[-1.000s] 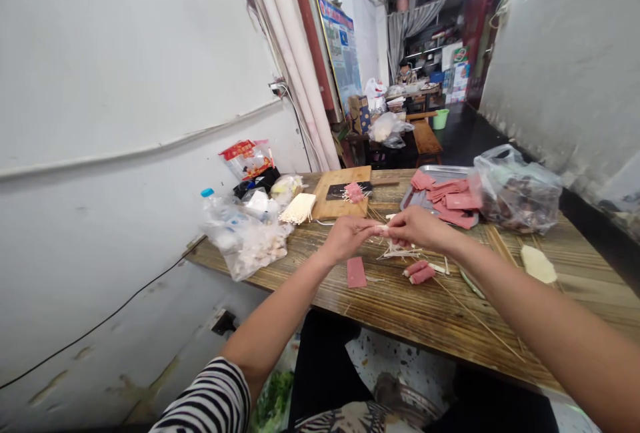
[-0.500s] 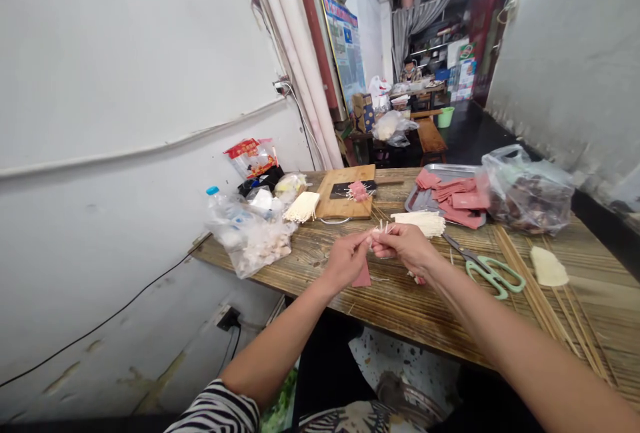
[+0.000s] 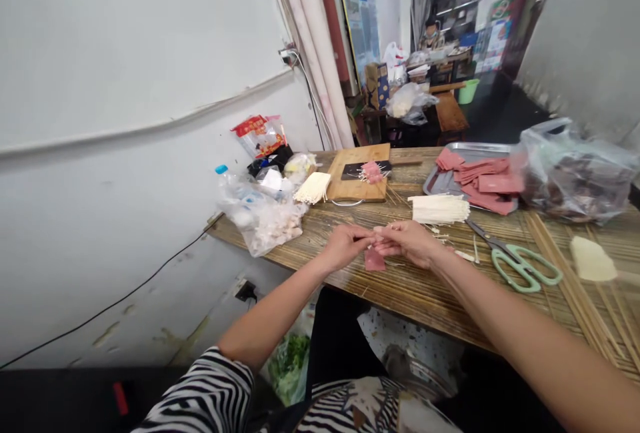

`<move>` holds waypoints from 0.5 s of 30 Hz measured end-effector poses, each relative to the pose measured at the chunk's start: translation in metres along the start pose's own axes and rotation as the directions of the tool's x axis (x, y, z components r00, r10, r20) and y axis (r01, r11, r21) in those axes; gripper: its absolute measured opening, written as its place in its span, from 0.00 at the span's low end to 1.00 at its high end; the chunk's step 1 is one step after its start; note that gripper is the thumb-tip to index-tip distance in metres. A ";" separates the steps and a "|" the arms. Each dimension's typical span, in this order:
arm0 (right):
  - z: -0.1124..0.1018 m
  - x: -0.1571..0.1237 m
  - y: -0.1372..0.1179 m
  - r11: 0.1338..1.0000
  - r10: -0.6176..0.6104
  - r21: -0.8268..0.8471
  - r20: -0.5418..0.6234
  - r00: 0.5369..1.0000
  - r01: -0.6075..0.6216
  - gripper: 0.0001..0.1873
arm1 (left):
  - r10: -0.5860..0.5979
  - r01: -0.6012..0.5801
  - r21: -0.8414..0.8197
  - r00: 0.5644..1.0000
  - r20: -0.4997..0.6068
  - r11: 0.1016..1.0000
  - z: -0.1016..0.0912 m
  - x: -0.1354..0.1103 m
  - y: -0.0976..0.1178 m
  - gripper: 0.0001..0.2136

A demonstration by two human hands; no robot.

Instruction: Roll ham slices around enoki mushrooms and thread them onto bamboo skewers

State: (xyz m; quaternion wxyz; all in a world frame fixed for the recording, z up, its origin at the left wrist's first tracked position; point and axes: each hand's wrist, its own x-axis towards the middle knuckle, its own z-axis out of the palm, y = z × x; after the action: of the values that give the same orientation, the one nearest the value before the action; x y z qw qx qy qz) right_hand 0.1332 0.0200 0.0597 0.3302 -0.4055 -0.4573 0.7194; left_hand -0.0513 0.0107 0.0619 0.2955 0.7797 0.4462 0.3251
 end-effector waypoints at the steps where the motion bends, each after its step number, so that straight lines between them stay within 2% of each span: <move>1: -0.001 0.002 0.002 1.000 0.006 -0.016 0.000 1.000 -0.006 0.15 | 0.003 -0.003 -0.004 1.000 0.003 1.000 0.001 0.001 -0.004 0.07; 5: -0.004 0.009 0.015 0.992 0.030 -0.122 -0.036 0.999 -0.035 0.17 | -0.023 0.023 -0.032 1.000 0.003 0.999 0.009 -0.004 -0.022 0.02; 8: -0.006 0.012 0.025 0.940 -0.043 -0.339 -0.017 0.999 0.035 0.18 | -0.026 0.025 -0.040 1.000 -0.008 0.999 0.017 -0.012 -0.035 0.05; 11: -0.008 0.014 0.031 0.788 -0.183 -0.596 0.008 0.983 0.151 0.17 | 0.083 -0.083 0.013 0.996 -0.012 0.996 0.022 -0.019 -0.045 0.05; 15: -0.009 0.012 0.038 0.588 -0.338 -0.755 0.095 0.936 0.289 0.14 | 0.281 -0.286 0.140 0.958 0.056 0.948 0.023 -0.022 -0.052 0.09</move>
State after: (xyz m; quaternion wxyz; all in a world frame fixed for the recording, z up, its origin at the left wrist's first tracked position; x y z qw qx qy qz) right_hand 0.1319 0.0200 0.0185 0.2644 -0.4398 -0.7698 0.3795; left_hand -0.0684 0.0099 0.0031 0.1954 0.8610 0.3468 0.3167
